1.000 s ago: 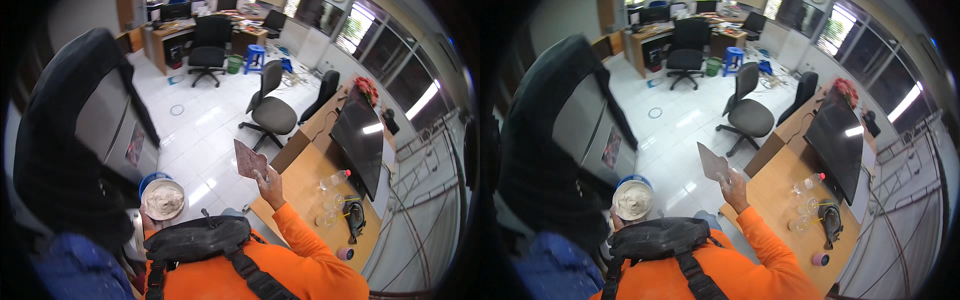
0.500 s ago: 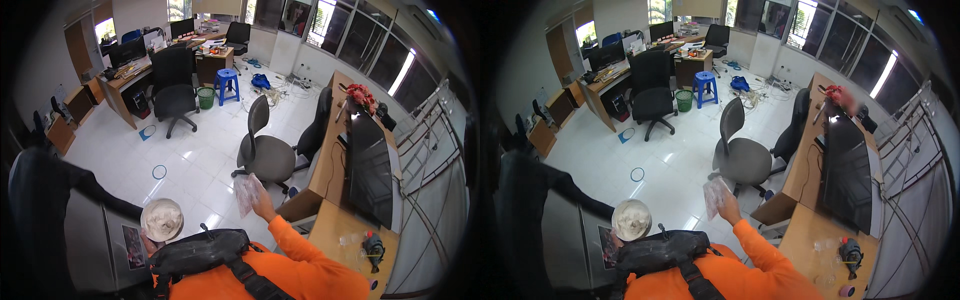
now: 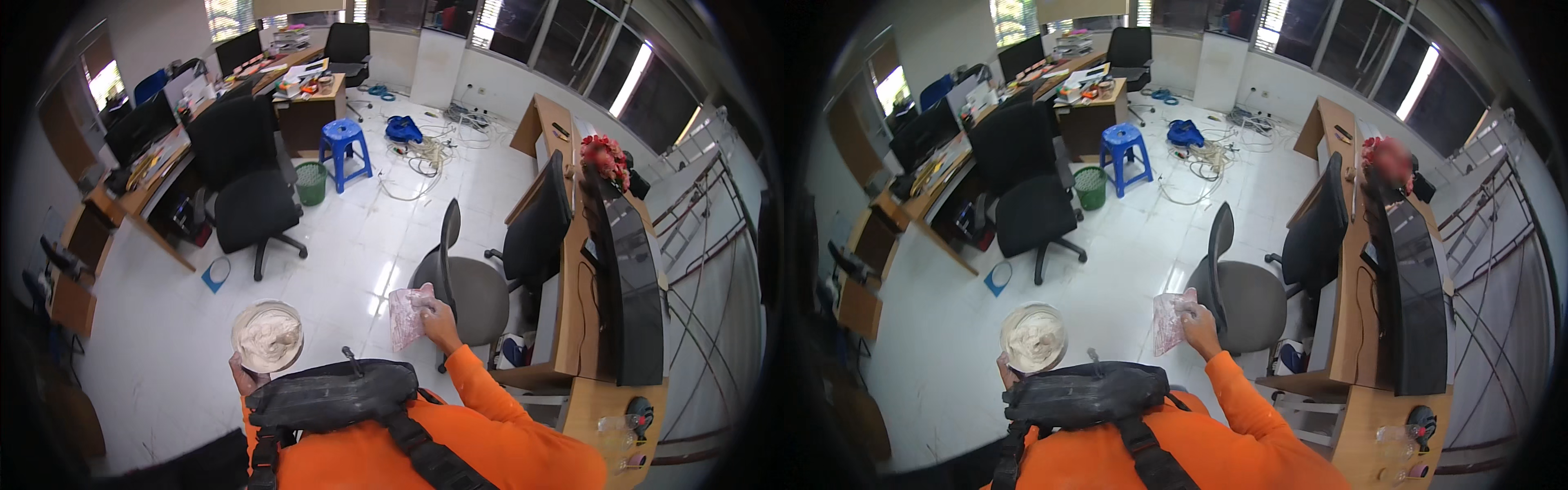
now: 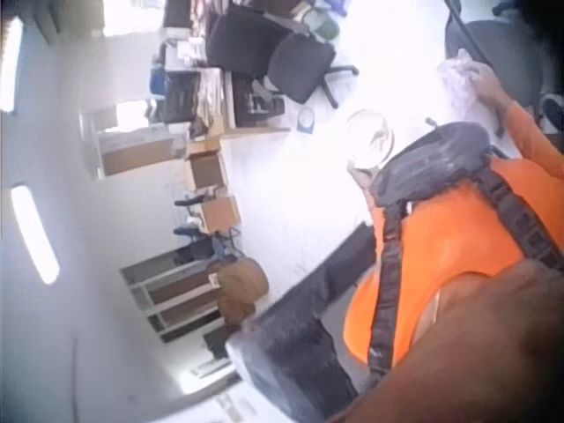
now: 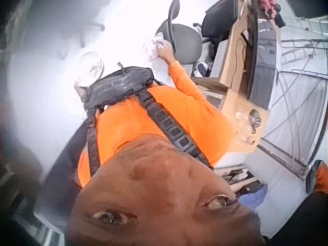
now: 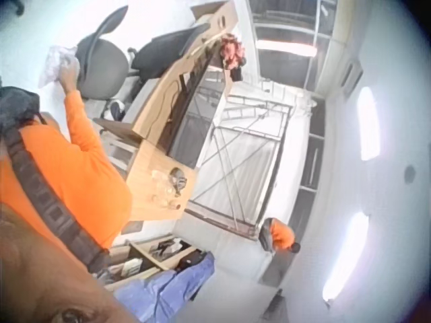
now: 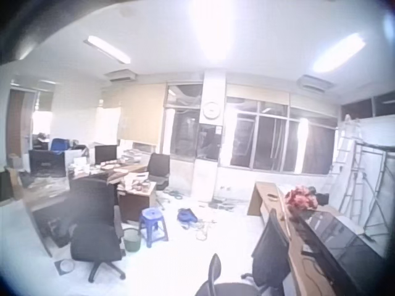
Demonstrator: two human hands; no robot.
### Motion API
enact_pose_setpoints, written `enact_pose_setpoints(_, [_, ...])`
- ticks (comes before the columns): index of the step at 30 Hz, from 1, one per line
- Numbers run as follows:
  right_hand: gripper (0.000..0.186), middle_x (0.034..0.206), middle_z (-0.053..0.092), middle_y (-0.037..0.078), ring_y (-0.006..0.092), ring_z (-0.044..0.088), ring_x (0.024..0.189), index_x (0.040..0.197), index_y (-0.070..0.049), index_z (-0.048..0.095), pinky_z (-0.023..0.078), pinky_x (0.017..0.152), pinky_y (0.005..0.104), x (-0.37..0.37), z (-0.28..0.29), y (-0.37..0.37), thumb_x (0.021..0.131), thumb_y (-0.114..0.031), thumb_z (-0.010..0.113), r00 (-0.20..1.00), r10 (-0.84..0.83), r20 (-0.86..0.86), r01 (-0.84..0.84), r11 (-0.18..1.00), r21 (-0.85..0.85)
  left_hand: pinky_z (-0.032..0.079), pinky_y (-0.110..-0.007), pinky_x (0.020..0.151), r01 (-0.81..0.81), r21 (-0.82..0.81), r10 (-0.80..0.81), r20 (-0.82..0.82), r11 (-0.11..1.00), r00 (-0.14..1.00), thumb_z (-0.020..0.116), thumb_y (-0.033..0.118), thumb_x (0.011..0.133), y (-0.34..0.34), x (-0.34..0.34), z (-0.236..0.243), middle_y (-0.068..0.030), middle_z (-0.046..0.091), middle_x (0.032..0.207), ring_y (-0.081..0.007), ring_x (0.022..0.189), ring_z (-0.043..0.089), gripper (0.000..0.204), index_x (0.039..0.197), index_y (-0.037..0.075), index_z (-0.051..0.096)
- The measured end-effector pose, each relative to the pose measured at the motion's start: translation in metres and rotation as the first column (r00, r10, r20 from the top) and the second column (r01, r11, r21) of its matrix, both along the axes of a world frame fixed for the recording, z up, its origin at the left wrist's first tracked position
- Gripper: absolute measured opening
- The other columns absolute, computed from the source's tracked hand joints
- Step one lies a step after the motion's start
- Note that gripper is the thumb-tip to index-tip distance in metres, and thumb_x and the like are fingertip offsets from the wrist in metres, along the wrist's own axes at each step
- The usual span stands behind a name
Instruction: The person scoops plaster mixture from a bowl onto a scraper and applies it across the wall surface.
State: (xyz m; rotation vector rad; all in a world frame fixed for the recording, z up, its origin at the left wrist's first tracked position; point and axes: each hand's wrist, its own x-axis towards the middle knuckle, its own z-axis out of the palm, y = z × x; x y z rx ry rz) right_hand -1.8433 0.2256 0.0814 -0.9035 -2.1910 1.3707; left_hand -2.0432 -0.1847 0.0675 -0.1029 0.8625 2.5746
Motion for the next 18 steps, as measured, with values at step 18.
enact_pose_setpoints(18, [0.039,0.078,0.054,0.0,0.0051,0.045,0.062,0.122,0.004,0.057,0.038,0.056,0.0187,-0.254,0.026,0.403,0.085,0.001,0.047,0.711,-0.628,-0.317,0.378,0.721,-0.581,0.047,-0.049,0.097,0.405,0.011,-0.404,0.101,0.914,0.909,0.049,0.038,0.084,0.552,-0.397,0.037,-0.0155,0.052,0.133,-0.0329,0.118,0.054,0.062,0.134,0.002,0.043])
